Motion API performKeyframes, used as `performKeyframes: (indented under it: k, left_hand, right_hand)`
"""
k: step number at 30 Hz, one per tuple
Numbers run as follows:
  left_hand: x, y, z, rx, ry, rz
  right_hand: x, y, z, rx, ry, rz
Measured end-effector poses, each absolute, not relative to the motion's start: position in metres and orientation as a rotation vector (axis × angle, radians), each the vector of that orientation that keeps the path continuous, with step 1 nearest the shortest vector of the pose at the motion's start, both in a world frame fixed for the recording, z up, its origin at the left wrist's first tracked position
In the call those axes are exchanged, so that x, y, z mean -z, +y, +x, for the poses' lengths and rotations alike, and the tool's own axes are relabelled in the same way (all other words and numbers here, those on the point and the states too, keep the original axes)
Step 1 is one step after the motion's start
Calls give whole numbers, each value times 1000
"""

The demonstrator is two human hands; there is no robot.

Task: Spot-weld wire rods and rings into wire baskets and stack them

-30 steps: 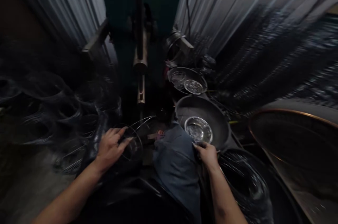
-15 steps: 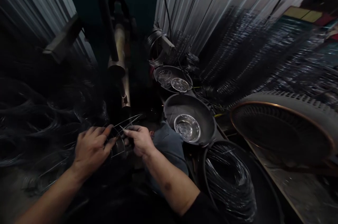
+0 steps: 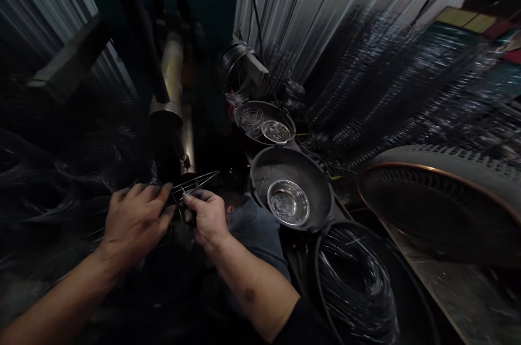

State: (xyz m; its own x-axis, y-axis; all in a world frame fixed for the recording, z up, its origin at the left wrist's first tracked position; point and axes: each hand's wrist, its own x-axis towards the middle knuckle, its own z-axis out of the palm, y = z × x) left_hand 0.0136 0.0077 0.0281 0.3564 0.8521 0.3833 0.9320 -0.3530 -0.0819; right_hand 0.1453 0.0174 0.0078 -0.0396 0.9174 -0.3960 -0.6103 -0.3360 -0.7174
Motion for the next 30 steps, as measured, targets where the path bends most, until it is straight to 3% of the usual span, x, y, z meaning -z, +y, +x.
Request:
performKeyframes:
  k: [12, 30]
  left_hand:
    - [-65, 52, 14, 255, -1720, -2455]
    - [-79, 71, 14, 3, -1807, -2517]
  right_hand:
    - [-23, 55, 136, -1597, -361, -925]
    - [-19, 59, 136, -1633, -328, -909]
